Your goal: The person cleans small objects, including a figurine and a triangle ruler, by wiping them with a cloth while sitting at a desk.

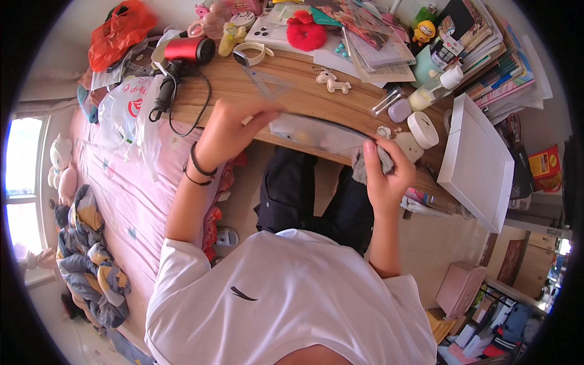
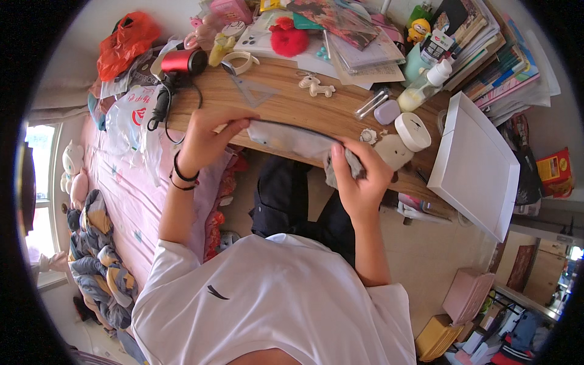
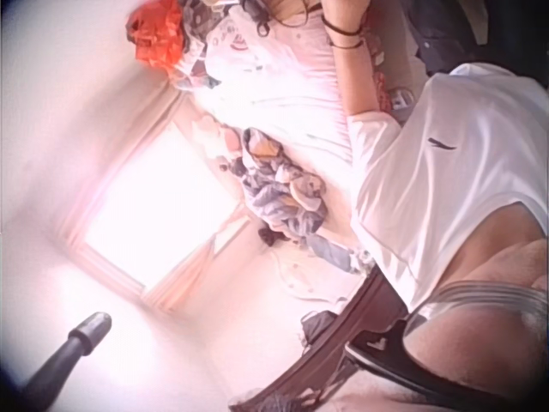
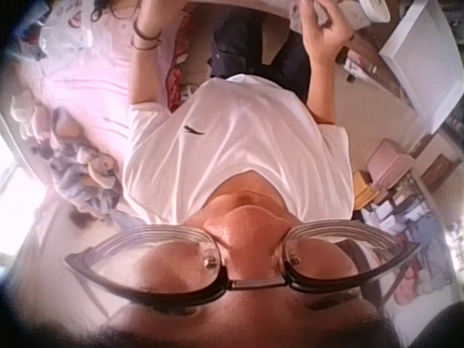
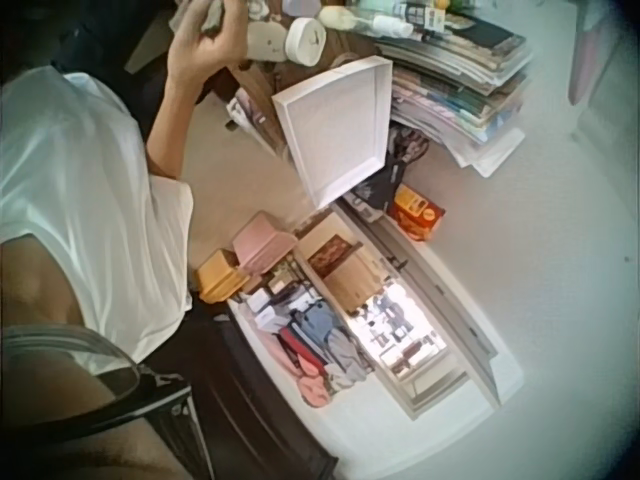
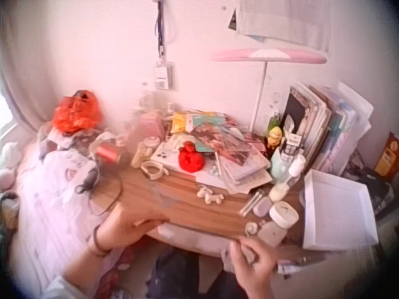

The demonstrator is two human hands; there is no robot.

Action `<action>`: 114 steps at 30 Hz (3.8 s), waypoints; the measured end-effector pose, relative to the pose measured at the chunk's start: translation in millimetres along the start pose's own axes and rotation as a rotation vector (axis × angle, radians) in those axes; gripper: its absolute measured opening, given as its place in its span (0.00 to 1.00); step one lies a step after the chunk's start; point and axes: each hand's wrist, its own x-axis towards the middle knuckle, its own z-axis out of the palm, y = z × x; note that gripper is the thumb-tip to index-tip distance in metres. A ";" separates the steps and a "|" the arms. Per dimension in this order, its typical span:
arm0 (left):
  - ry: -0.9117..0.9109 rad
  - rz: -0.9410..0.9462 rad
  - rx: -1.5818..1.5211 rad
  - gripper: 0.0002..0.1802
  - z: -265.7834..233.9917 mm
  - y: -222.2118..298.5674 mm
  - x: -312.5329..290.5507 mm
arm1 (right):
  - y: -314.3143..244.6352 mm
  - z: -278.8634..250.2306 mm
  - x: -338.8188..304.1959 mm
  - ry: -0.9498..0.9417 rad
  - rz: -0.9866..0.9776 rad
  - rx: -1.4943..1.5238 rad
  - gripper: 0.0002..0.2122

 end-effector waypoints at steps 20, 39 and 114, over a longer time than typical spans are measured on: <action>0.148 0.002 0.430 0.27 -64.5 -97.7 -58.2 | -3.7 128.4 27.4 -0.660 0.060 -0.085 0.14; -0.018 0.062 0.642 0.36 -3.8 -82.6 -42.5 | -4.5 -11.4 -8.8 -0.414 0.292 -0.030 0.10; 0.320 -0.620 -0.045 0.23 98.7 -16.1 -70.2 | 2.9 -17.5 -25.8 -0.368 0.259 0.206 0.09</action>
